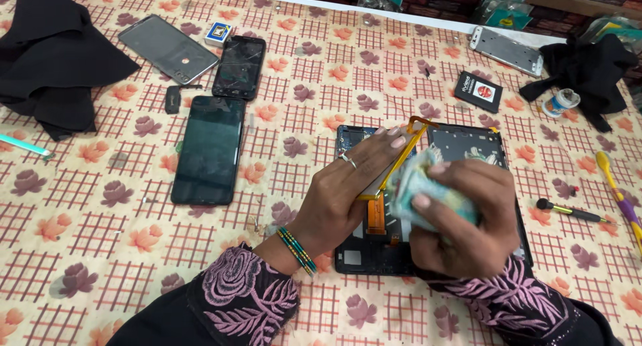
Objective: The person works on an opened tablet on a work table, using a screwdriver on the internal board, lifting out the battery and wiping it with a cloth, cleaning the battery bay, brushing the inside of the rear cover, and wiping the cover and the tablet's back with the cloth.
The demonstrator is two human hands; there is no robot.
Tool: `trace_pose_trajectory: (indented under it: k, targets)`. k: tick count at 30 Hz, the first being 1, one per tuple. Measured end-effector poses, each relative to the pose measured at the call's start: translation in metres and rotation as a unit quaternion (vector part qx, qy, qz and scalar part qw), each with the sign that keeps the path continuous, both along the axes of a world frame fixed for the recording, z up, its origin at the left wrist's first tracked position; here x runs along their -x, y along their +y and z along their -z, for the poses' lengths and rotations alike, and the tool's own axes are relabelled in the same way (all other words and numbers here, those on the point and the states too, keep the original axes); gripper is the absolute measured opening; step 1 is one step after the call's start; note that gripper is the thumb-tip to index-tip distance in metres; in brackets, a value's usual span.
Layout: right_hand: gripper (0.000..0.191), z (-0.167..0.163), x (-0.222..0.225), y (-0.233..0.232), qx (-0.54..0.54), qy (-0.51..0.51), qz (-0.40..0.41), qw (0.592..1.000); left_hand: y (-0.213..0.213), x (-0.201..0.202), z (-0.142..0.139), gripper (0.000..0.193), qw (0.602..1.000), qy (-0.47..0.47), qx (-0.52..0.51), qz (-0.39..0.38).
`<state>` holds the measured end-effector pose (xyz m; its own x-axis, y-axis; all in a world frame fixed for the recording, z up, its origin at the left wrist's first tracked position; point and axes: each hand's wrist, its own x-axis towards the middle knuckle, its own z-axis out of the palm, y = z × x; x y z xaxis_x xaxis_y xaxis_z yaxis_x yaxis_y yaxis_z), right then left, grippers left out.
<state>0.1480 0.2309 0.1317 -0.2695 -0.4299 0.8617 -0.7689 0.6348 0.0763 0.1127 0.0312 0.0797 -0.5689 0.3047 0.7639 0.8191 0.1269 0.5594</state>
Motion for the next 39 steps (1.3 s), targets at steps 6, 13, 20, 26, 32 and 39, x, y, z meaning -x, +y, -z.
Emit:
trace_pose_trajectory:
  k: [6, 13, 20, 26, 32, 39]
  targets:
    - [0.044, -0.019, 0.005, -0.021, 0.074, -0.042, -0.010, 0.996, 0.002, 0.001, -0.001, 0.075, 1.000, 0.008, 0.015, -0.013]
    - [0.042, -0.003, 0.002, -0.012, 0.066, -0.063, -0.010, 0.996, 0.002, 0.000, 0.000, 0.068, 1.000, -0.004, 0.015, -0.005]
    - [0.039, 0.025, 0.017, 0.002, 0.108, -0.097, 0.086, 0.986, 0.001, 0.001, 0.002, 0.061, 1.000, -0.017, -0.007, -0.009]
    - [0.036, 0.020, 0.023, 0.010, 0.109, -0.091, 0.107, 0.984, 0.007, 0.003, 0.009, 0.044, 0.997, -0.063, -0.030, -0.012]
    - [0.035, 0.013, 0.044, 0.024, 0.170, -0.178, 0.103, 0.964, 0.015, 0.007, 0.024, 0.037, 0.944, -0.295, -0.141, 0.035]
    - [0.044, 0.013, 0.040, 0.030, 0.063, -0.170, 0.085, 0.980, 0.021, 0.015, 0.036, 0.046, 0.893, -0.387, -0.206, 0.099]
